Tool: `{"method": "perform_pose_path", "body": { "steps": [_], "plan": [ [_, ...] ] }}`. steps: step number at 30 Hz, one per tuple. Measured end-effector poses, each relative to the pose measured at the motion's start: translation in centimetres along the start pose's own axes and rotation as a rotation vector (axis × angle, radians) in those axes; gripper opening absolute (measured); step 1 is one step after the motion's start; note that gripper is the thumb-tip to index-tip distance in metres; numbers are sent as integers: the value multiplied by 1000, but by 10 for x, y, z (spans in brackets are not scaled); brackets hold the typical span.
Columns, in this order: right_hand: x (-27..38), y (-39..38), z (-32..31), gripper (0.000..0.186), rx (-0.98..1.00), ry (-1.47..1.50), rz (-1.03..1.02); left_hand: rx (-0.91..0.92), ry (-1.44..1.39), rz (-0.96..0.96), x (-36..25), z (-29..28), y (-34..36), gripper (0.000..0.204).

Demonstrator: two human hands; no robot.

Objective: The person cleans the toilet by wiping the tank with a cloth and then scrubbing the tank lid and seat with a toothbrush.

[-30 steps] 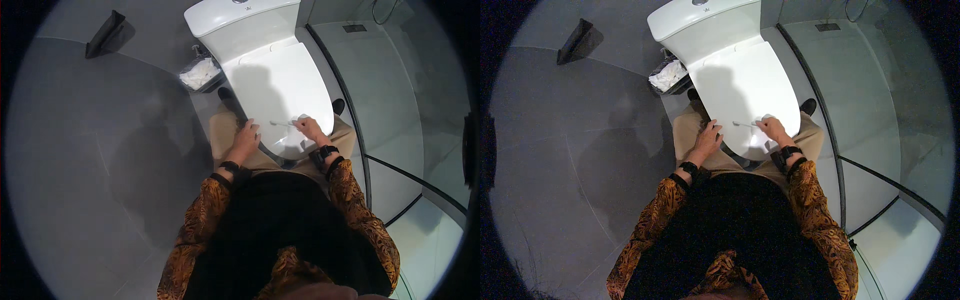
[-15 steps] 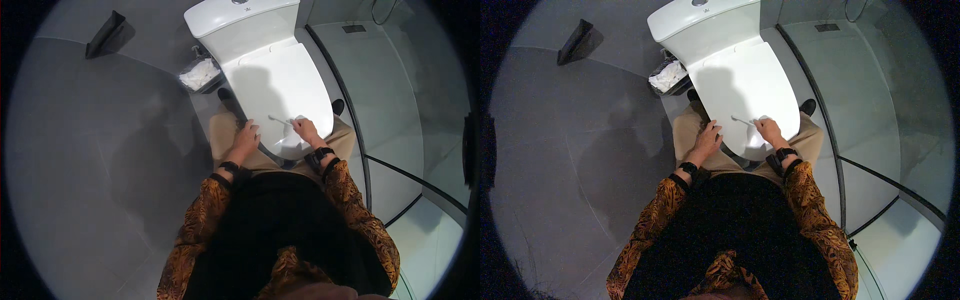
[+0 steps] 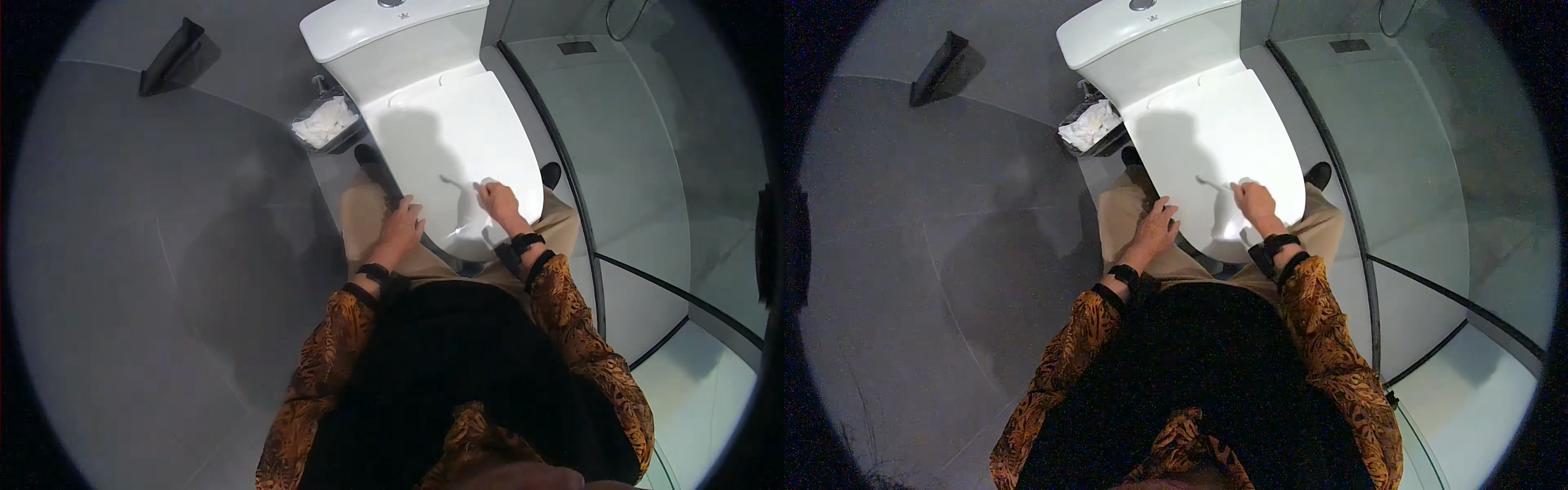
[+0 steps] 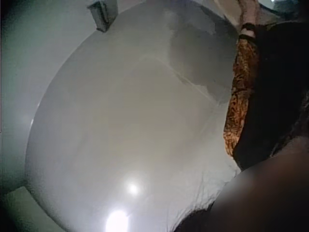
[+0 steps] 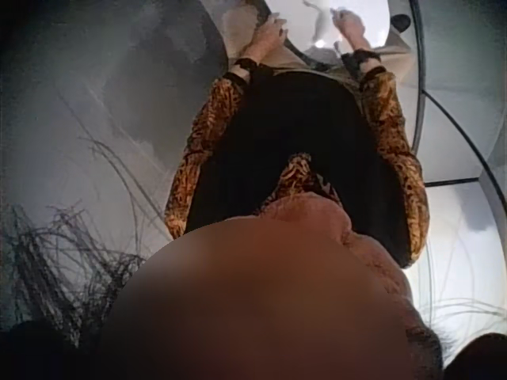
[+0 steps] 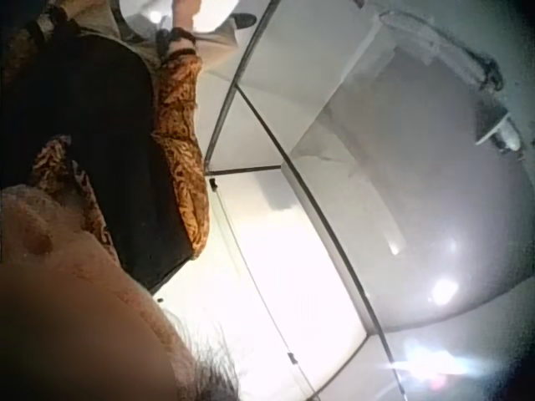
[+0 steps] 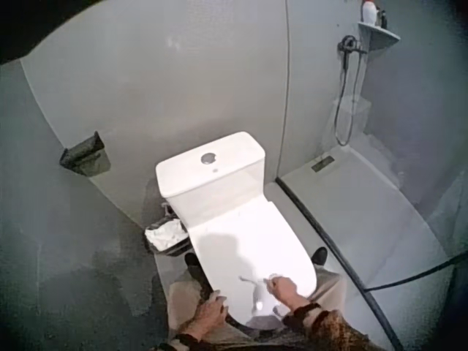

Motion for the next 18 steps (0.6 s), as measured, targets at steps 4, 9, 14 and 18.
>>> {"method": "perform_pose_path", "body": {
  "steps": [4, 9, 14, 18],
  "plan": [
    [8, -6, -2, 40, -23, 22, -12, 1, 22, 19, -4, -4, -1, 32],
    [-44, 21, -59, 34, -370, -57, 139, 4, 40, 20, -8, -4, 1, 31],
    [-41, 28, -55, 33, -323, -63, 116, -35, 21, 31, -6, -2, 0, 30],
    [-13, 7, -13, 33, -100, 13, -12, -3, 21, 20, -12, -2, 2, 29]
  ]
}}
Point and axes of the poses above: each hand's wrist, its own y-axis towards the middle knuckle, its own z-axis out of the palm, x = y × z, the point moved 7 cm from there along y, towards the middle knuckle, and after that the axes turned 3 degrees about z, right-handed, at the moved point
